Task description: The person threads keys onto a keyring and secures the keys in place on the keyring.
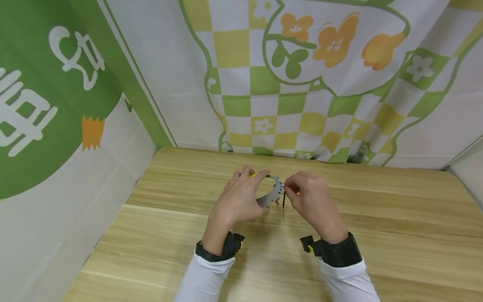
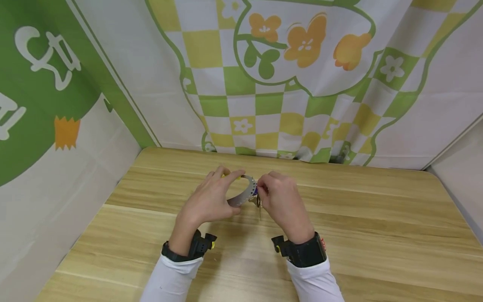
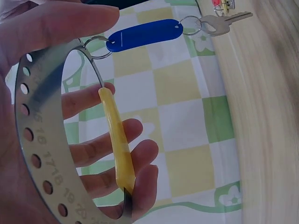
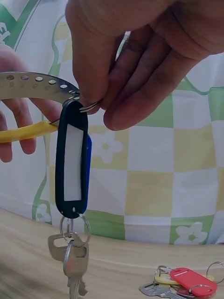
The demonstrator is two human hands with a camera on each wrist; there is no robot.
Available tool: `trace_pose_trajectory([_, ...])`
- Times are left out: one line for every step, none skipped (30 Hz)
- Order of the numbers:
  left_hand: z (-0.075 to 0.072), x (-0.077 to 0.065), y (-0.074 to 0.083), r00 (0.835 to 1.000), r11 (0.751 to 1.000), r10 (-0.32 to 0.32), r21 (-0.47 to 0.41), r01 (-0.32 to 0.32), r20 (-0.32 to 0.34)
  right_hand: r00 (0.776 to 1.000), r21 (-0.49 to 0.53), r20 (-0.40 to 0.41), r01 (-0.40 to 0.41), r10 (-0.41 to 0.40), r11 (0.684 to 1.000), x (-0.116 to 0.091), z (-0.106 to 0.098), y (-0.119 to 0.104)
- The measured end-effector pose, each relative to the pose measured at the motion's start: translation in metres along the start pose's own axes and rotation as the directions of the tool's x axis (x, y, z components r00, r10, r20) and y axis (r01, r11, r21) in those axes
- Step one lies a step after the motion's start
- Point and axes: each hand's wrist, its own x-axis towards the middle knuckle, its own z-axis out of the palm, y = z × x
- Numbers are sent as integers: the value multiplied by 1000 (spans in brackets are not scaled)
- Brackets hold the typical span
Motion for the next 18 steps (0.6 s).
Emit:
trace_pose_trajectory([0, 0, 0, 1000, 1000, 1, 0, -1, 4, 1000, -4, -3, 9, -9, 1000, 0, 0, 0])
trace_pose_trajectory([0, 0, 0, 1000, 1000, 2, 0, -2, 8, 1000, -6, -5, 18, -18, 1000, 0, 0, 0])
trace_pose_trajectory([0, 0, -1, 1000, 1000, 1, 0, -1, 10, 1000, -8, -5, 26, -26, 1000, 0, 1, 0])
trace_pose_trajectory([0, 0, -1, 1000, 1000, 0, -1, 0, 12, 999, -7, -7, 34, -34, 999, 1, 1, 0])
trace_pose_trajectory([0, 0, -1, 1000, 1000, -2, -5, 2, 16, 999, -6, -10, 41, -41, 999, 1, 1, 0])
trace_pose_trajectory([0, 0, -1, 1000, 1000, -3, -7, 4, 19, 999, -2, -11, 48, -48, 999, 1, 1, 1])
trace_pose_trajectory([0, 0, -2, 1000, 1000, -5, -9, 6, 21, 999, -1, -11, 53, -53, 999, 1, 2, 1])
trace_pose_trajectory([0, 0, -2, 1000, 1000, -8, -11, 8, 23, 998, 1, -11, 55, -55, 998, 1, 2, 2])
trace_pose_trajectory([0, 0, -2, 1000, 1000, -9, -11, 9, 22, 998, 3, -11, 56, -56, 998, 1, 2, 2])
trace_pose_trajectory([1, 0, -2, 1000, 1000, -10, -15, 10, 21, 999, 10, -9, 50, -50, 999, 1, 2, 2])
trace_pose_trajectory([1, 1, -2, 1000, 1000, -13, -16, 13, 18, 999, 12, -6, 38, -38, 999, 1, 2, 2])
trace_pose_trajectory([1, 1, -1, 1000, 1000, -15, -17, 15, 13, 1000, 11, -4, 21, -21, 1000, 1, 2, 2])
trace_pose_trajectory([0, 1, -1, 1000, 1000, -18, -19, 18, 7, 1000, 9, -2, -1, 2, 1000, 0, 1, 2])
trace_pose_trajectory([0, 1, -1, 1000, 1000, -23, -20, 23, -1, 1000, 8, -2, -30, 30, 1000, 1, 1, 2])
trace_pose_trajectory([0, 1, 0, 1000, 999, -28, -24, 28, -9, 998, 7, -3, -60, 60, 998, 1, 1, 1])
trace_pose_trajectory([0, 1, 0, 999, 999, -35, -29, 35, -16, 996, 8, -5, -92, 92, 996, 1, 1, 1])
trace_pose_trajectory([1, 1, 0, 999, 999, -42, -31, 41, -22, 993, 5, -9, -120, 120, 993, 2, 0, 0])
trace_pose_trajectory([1, 2, 1, 998, 998, -47, -34, 46, -29, 990, 5, -13, -144, 144, 990, 2, 0, 0])
